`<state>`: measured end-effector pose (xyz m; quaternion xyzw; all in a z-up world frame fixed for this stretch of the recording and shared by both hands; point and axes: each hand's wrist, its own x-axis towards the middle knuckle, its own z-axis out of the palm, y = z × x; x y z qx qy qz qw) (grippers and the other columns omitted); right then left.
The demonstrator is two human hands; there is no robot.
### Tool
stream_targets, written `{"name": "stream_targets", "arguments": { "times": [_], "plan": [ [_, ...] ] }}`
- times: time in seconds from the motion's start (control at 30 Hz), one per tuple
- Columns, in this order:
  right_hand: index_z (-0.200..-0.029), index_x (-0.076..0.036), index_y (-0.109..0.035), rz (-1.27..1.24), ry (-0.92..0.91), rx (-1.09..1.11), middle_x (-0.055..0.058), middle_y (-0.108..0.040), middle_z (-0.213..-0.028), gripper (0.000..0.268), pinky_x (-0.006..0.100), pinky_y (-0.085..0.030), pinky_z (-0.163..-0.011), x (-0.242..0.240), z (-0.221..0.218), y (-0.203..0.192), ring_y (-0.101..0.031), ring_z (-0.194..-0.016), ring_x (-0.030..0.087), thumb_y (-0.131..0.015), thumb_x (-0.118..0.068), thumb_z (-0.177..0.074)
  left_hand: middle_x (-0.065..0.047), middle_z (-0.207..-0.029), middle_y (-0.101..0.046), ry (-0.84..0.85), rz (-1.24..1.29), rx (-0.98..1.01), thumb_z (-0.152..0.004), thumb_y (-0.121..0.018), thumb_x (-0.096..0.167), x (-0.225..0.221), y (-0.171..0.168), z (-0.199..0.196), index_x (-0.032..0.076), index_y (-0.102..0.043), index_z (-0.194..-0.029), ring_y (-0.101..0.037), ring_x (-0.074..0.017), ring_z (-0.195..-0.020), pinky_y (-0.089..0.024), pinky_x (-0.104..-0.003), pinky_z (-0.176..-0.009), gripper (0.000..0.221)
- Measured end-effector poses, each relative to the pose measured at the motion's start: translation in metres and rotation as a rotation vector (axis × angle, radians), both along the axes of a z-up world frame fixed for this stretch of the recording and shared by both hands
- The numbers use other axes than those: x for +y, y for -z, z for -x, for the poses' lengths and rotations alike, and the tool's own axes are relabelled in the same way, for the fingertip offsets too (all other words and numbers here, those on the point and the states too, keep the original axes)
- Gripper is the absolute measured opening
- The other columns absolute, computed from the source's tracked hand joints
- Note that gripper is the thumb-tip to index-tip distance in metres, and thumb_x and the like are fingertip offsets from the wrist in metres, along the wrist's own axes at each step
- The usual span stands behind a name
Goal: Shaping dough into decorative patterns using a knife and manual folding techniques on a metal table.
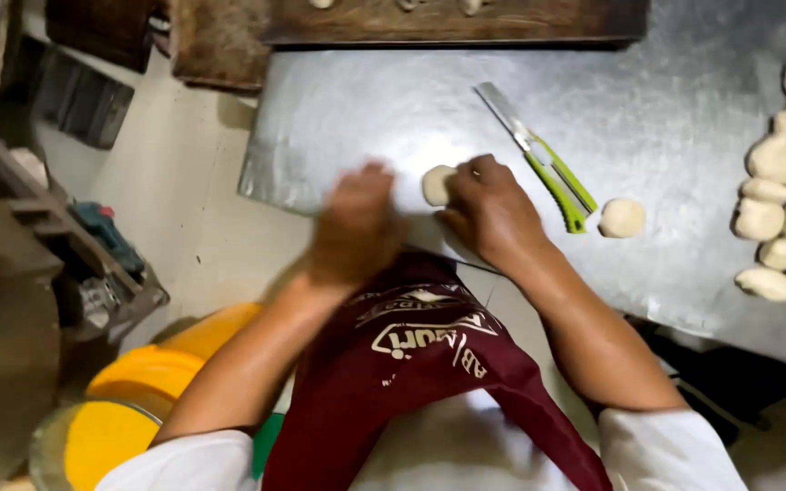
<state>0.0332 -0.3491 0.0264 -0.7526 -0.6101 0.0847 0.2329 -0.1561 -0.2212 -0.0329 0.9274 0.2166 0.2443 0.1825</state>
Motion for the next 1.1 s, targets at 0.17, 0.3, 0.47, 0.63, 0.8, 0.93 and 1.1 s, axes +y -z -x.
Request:
{"name": "stream_targets", "arguments": {
  "times": [0.17,0.3,0.47,0.63,0.8,0.93,1.1],
  "plan": [
    [-0.11,-0.016,-0.075,-0.08,0.029,-0.082,0.01,-0.065,-0.105,0.011,0.047,-0.057,-0.069,0.006,-0.032,0.003,-0.069,-0.087,0.037,-0.071,-0.025,-0.104,-0.028,-0.133,-0.065,0.275,-0.029,0.081,-0.093,-0.065,0.032,-0.038,-0.01,-0.034,-0.005,-0.063,-0.131,-0.06,-0.0439,-0.13,-0.041,-0.054,-0.112,0.053],
    [-0.102,-0.008,-0.077,-0.165,-0.101,-0.093,0.011,-0.06,-0.095,0.012,0.042,-0.042,-0.051,0.055,-0.009,0.022,-0.059,-0.076,0.029,-0.077,-0.02,-0.105,-0.03,-0.139,-0.062,0.212,-0.008,-0.005,-0.095,-0.071,0.019,-0.056,0.002,-0.03,-0.008,-0.072,-0.12,-0.052,-0.0433,-0.139,-0.035,-0.054,-0.123,0.036],
    [-0.116,-0.011,-0.074,-0.325,-0.347,-0.368,0.009,-0.066,-0.095,0.017,0.041,-0.042,-0.05,0.087,-0.018,0.073,-0.058,-0.067,0.029,-0.077,-0.023,-0.104,-0.008,-0.15,-0.06,0.15,-0.208,0.246,-0.098,-0.063,0.056,-0.061,0.009,-0.014,0.009,-0.056,-0.149,-0.05,-0.0296,-0.142,-0.035,-0.046,-0.12,0.069],
    [-0.124,-0.006,-0.067,-0.067,-0.37,-0.038,0.014,-0.071,-0.112,0.033,0.046,-0.048,-0.077,0.092,-0.041,0.043,-0.066,-0.095,0.035,-0.064,-0.035,-0.107,-0.007,-0.173,-0.013,0.257,-0.234,0.45,-0.103,-0.047,0.071,-0.062,0.003,0.002,0.018,-0.022,-0.168,-0.013,-0.033,-0.16,-0.006,-0.059,-0.124,0.088],
    [-0.105,-0.003,-0.064,0.079,0.005,-0.088,0.018,-0.059,-0.101,0.018,0.048,-0.041,-0.068,-0.001,-0.059,0.0,-0.053,-0.092,0.039,-0.073,-0.02,-0.104,-0.015,-0.165,-0.036,0.174,-0.165,0.184,-0.1,-0.064,0.064,-0.05,0.012,-0.013,0.003,-0.041,-0.157,-0.035,-0.0282,-0.155,-0.021,-0.061,-0.126,0.086],
    [-0.148,-0.01,-0.036,0.599,0.356,0.007,0.028,-0.043,-0.133,0.07,0.064,-0.047,-0.077,-0.032,-0.031,-0.025,-0.045,-0.104,0.055,-0.054,-0.006,-0.081,-0.01,-0.172,0.003,0.296,-0.046,0.622,-0.101,-0.02,0.076,-0.052,-0.031,-0.019,0.011,-0.002,-0.166,0.002,-0.0275,-0.16,0.008,-0.058,-0.124,0.094],
    [-0.164,-0.022,-0.022,0.559,0.482,0.461,0.034,-0.06,-0.128,0.078,0.055,-0.048,-0.08,-0.055,0.007,-0.054,-0.062,-0.099,0.051,-0.047,-0.015,-0.09,-0.021,-0.172,0.0,0.261,0.268,0.24,-0.09,-0.075,0.065,-0.037,-0.014,-0.001,0.014,-0.012,-0.163,0.0,-0.046,-0.16,-0.006,-0.064,-0.13,0.11]
  ]
}}
